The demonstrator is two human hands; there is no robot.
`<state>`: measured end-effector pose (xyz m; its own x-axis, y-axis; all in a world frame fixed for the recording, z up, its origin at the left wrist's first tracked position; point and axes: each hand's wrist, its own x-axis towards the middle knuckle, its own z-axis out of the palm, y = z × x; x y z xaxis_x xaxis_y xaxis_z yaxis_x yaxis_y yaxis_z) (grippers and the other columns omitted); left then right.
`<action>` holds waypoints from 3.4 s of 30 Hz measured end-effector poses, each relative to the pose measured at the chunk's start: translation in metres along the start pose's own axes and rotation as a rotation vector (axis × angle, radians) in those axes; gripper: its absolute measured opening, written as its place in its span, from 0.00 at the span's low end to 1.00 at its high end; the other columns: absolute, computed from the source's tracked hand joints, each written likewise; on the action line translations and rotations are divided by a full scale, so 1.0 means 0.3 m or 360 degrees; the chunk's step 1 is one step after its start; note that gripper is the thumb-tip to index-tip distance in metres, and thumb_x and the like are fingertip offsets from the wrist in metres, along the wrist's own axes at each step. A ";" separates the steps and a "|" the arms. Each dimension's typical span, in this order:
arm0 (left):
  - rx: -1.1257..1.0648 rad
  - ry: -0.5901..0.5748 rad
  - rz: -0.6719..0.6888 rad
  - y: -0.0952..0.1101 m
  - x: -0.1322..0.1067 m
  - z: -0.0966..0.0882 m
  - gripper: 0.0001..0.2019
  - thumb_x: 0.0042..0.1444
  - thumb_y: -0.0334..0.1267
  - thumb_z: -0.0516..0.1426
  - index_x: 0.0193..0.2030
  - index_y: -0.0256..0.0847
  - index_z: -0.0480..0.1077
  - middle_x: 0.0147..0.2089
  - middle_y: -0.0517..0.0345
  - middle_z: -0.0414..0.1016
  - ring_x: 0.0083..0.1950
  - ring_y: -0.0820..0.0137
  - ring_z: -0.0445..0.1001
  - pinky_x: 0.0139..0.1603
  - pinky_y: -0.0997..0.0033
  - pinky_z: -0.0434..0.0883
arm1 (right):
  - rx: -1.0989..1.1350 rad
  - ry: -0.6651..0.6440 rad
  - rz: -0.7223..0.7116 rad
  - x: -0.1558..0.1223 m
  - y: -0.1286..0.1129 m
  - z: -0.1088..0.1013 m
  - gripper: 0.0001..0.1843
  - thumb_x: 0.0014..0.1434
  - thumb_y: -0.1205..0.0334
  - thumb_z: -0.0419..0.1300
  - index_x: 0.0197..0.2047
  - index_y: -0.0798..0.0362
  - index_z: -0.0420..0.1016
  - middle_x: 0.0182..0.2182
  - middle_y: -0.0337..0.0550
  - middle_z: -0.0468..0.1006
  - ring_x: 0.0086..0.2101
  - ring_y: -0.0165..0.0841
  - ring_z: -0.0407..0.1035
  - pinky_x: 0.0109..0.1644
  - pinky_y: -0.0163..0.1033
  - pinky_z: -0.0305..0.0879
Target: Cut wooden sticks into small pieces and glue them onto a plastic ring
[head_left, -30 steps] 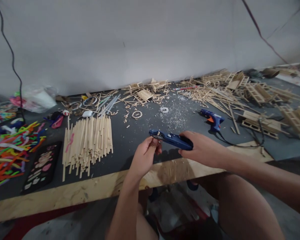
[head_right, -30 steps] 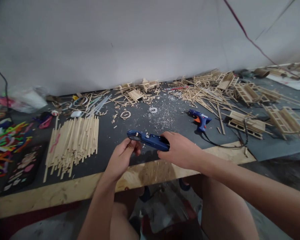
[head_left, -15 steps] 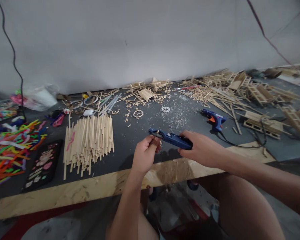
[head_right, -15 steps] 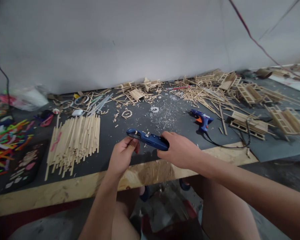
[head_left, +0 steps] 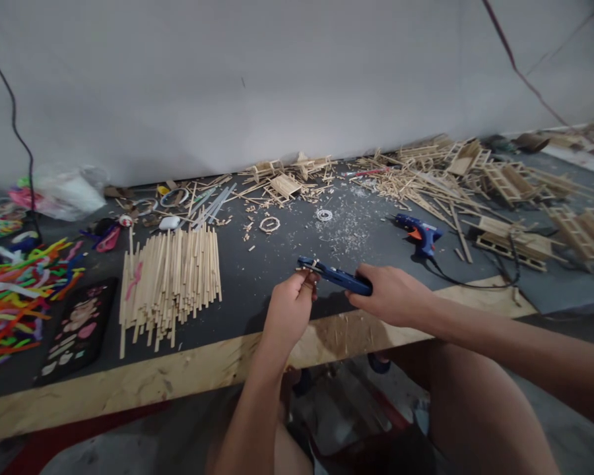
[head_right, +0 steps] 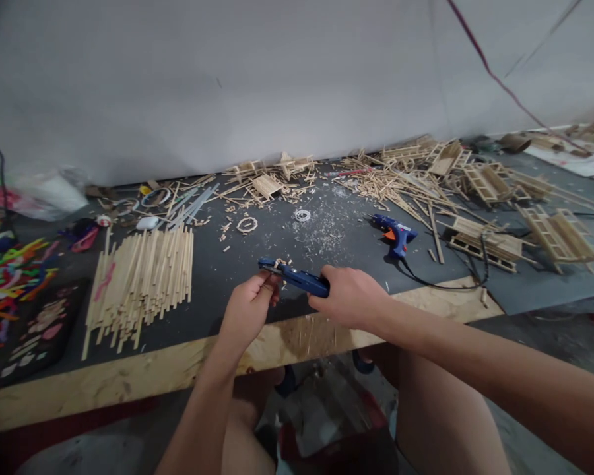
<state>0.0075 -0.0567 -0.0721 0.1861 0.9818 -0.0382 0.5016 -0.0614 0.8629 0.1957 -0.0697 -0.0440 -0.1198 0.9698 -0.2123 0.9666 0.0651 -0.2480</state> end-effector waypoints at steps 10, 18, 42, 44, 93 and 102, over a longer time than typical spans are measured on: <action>-0.0052 -0.0046 -0.0091 -0.053 0.034 0.046 0.15 0.58 0.44 0.45 0.30 0.40 0.67 0.25 0.59 0.72 0.25 0.71 0.67 0.27 0.73 0.59 | 0.0003 -0.0178 0.0059 0.040 0.023 0.023 0.21 0.54 0.45 0.47 0.30 0.52 0.72 0.25 0.46 0.75 0.26 0.35 0.67 0.25 0.36 0.49; -0.0119 -0.0059 -0.0098 -0.076 0.053 0.053 0.18 0.58 0.49 0.45 0.31 0.39 0.68 0.23 0.58 0.71 0.24 0.72 0.66 0.26 0.73 0.59 | 0.0010 -0.0185 0.0025 0.049 0.026 0.031 0.23 0.55 0.44 0.46 0.31 0.52 0.73 0.26 0.47 0.76 0.26 0.35 0.68 0.25 0.36 0.50; 0.0302 0.0187 -0.0100 -0.072 0.068 -0.038 0.17 0.60 0.45 0.43 0.32 0.40 0.69 0.26 0.58 0.72 0.27 0.70 0.67 0.29 0.72 0.58 | 0.0259 -0.0112 0.0126 0.088 0.050 -0.043 0.23 0.54 0.42 0.48 0.27 0.52 0.72 0.23 0.43 0.74 0.25 0.34 0.67 0.25 0.35 0.53; 0.0433 0.0215 -0.0066 -0.075 0.076 -0.037 0.17 0.60 0.44 0.43 0.33 0.41 0.69 0.28 0.56 0.72 0.30 0.68 0.69 0.30 0.72 0.59 | 0.0412 -0.0102 0.0193 0.098 0.051 -0.062 0.24 0.53 0.40 0.48 0.27 0.52 0.70 0.22 0.42 0.73 0.22 0.32 0.66 0.24 0.34 0.53; 0.1055 -0.0049 -0.0142 -0.021 0.056 0.058 0.08 0.53 0.32 0.47 0.26 0.43 0.51 0.26 0.59 0.62 0.29 0.68 0.61 0.28 0.69 0.52 | 0.2325 0.0009 0.0432 0.177 0.131 -0.016 0.17 0.50 0.48 0.60 0.30 0.55 0.71 0.22 0.40 0.72 0.24 0.31 0.68 0.29 0.35 0.65; 0.0674 -0.0221 -0.0306 0.001 0.061 0.022 0.06 0.48 0.32 0.49 0.25 0.42 0.52 0.26 0.63 0.62 0.27 0.73 0.59 0.27 0.72 0.54 | 0.2374 0.0022 0.0432 0.177 0.132 -0.013 0.17 0.50 0.48 0.60 0.30 0.55 0.71 0.22 0.40 0.72 0.23 0.31 0.67 0.28 0.35 0.64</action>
<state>0.0167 -0.0400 -0.0758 0.1529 0.9510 -0.2688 0.8325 0.0226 0.5535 0.2286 -0.0146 -0.0615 0.0294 0.9156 -0.4010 -0.1500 -0.3926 -0.9074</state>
